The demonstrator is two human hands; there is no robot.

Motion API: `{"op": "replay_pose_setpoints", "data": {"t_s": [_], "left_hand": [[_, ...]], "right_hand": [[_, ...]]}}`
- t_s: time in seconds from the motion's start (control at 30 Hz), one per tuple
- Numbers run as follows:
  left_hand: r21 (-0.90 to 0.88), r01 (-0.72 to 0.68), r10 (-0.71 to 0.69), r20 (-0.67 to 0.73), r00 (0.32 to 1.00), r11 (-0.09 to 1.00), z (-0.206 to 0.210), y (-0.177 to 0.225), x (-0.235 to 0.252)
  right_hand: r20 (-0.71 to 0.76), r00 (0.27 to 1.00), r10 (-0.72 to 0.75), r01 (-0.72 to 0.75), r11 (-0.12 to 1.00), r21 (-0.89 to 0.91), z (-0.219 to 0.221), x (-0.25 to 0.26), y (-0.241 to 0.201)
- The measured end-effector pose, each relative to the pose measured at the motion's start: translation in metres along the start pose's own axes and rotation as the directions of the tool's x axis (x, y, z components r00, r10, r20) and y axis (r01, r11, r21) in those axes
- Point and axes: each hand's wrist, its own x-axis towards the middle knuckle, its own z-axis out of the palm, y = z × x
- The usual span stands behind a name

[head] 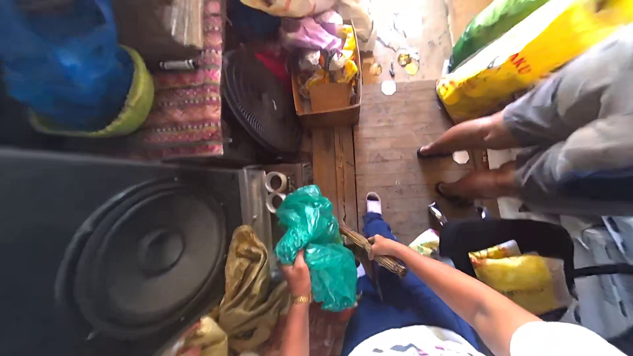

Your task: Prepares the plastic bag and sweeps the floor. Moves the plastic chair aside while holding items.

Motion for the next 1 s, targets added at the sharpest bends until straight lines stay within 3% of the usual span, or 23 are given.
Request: {"op": "replay_pose_setpoints", "data": {"t_s": [0.07,0.2,0.27,0.37,0.63,0.8,1.0], "left_hand": [[0.004,-0.005,0.005,-0.011,1.000,1.000,0.028,0.012,0.011],[-0.011,0.010,-0.010,0.006,1.000,1.000,0.088,0.050,0.035],[-0.013,0.005,-0.005,0.029,1.000,1.000,0.115,0.074,0.047],[-0.027,-0.057,0.058,0.040,0.997,0.998,0.153,0.111,0.067],[-0.105,-0.122,0.130,0.080,0.988,0.987,0.228,0.191,0.119],[-0.141,-0.166,0.180,0.090,0.980,0.976,0.261,0.221,0.151],[-0.106,-0.157,0.171,0.143,0.975,0.982,0.289,0.243,0.195]], "right_hand": [[-0.096,0.995,0.007,-0.002,0.999,0.051,-0.055,0.019,-0.008],[-0.240,0.971,-0.002,0.016,0.998,0.054,-0.158,0.003,-0.031],[-0.322,0.946,-0.037,0.044,0.999,0.013,-0.188,-0.014,-0.031],[-0.389,0.921,-0.013,0.054,0.994,0.094,-0.220,-0.053,-0.028],[-0.303,0.952,0.033,0.077,0.936,0.343,-0.246,-0.134,-0.011],[-0.341,0.937,0.073,0.104,0.874,0.475,-0.246,-0.128,-0.025],[-0.393,0.915,0.084,0.143,0.846,0.514,-0.279,-0.112,-0.066]]}}
